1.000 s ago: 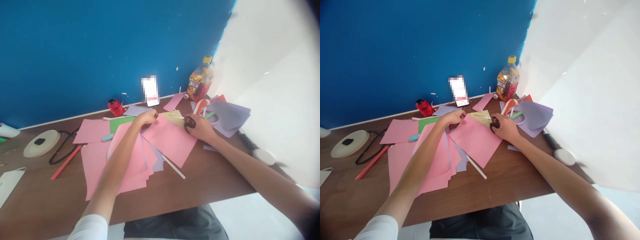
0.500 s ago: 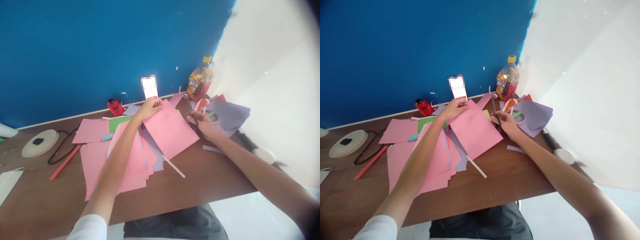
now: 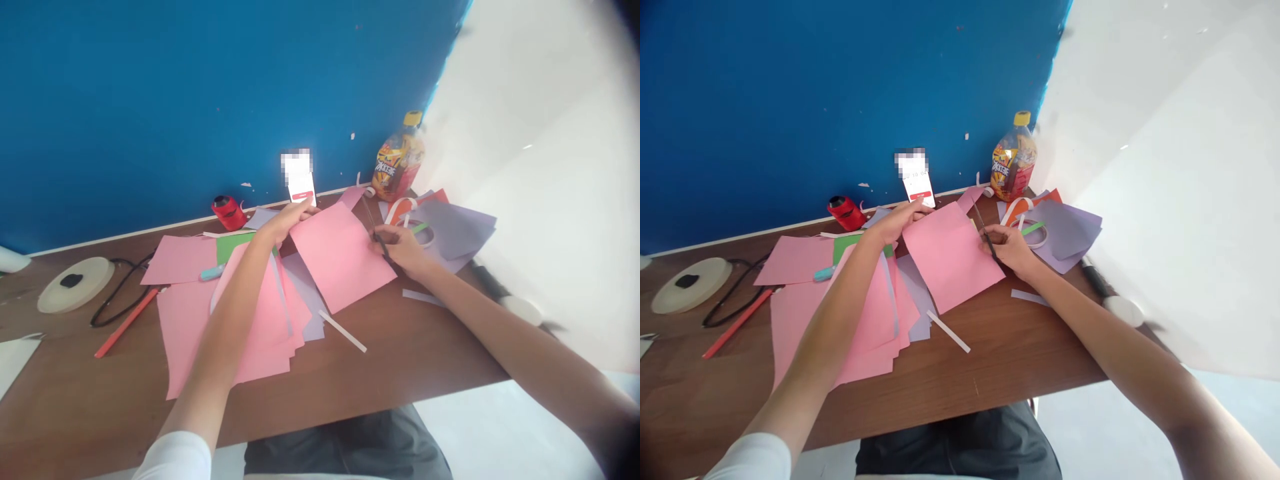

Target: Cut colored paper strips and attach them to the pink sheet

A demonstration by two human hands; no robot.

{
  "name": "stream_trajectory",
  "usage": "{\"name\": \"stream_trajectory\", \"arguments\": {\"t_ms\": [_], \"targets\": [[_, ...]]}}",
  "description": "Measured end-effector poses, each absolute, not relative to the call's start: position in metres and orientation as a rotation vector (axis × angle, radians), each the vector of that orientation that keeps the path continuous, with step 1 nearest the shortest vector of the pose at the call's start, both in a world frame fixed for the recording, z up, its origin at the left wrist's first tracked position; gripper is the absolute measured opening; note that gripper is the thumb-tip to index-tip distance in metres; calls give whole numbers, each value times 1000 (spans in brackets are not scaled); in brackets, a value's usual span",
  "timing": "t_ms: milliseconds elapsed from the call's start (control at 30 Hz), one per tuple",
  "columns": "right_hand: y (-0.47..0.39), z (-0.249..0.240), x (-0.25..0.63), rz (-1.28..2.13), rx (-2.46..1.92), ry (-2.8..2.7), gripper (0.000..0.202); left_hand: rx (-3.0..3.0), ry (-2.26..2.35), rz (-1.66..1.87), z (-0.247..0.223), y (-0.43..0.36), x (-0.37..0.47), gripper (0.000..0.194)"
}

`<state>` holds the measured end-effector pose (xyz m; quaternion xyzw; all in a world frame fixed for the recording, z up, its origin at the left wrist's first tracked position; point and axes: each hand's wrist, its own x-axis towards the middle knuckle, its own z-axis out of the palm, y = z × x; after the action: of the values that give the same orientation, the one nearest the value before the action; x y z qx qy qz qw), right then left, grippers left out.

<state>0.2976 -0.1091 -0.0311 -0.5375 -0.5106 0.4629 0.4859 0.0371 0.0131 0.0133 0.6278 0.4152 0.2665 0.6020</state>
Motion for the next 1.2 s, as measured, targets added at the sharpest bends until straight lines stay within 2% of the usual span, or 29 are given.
{"name": "stream_trajectory", "arguments": {"t_ms": [167, 233, 367, 567, 767, 933, 1200], "targets": [[-104, -33, 300, 1024, -1352, -1078, 34, 1162, 770, 749, -3, 13, 28, 72], [-103, -35, 300, 991, -1356, -1037, 33, 1140, 709, 750, -10, 9, 31, 67], [-102, -37, 300, 930, -1325, -1055, 34, 1157, 697, 682, -23, -5, 52, 45], [-104, -35, 300, 946, -1309, -1106, 36, 1158, 702, 725, -32, -25, 76, 45], [-104, -39, 296, 915, -1397, -1153, 40, 1338, 923, 892, -43, -33, 62, 45], [-105, -42, 291, 834, -1387, -1150, 37, 1422, 833, 877, -44, -47, 55, 44], [-109, -37, 288, 856, -1303, -1123, 35, 1403, 787, 855, -37, -54, 56, 56]]}}
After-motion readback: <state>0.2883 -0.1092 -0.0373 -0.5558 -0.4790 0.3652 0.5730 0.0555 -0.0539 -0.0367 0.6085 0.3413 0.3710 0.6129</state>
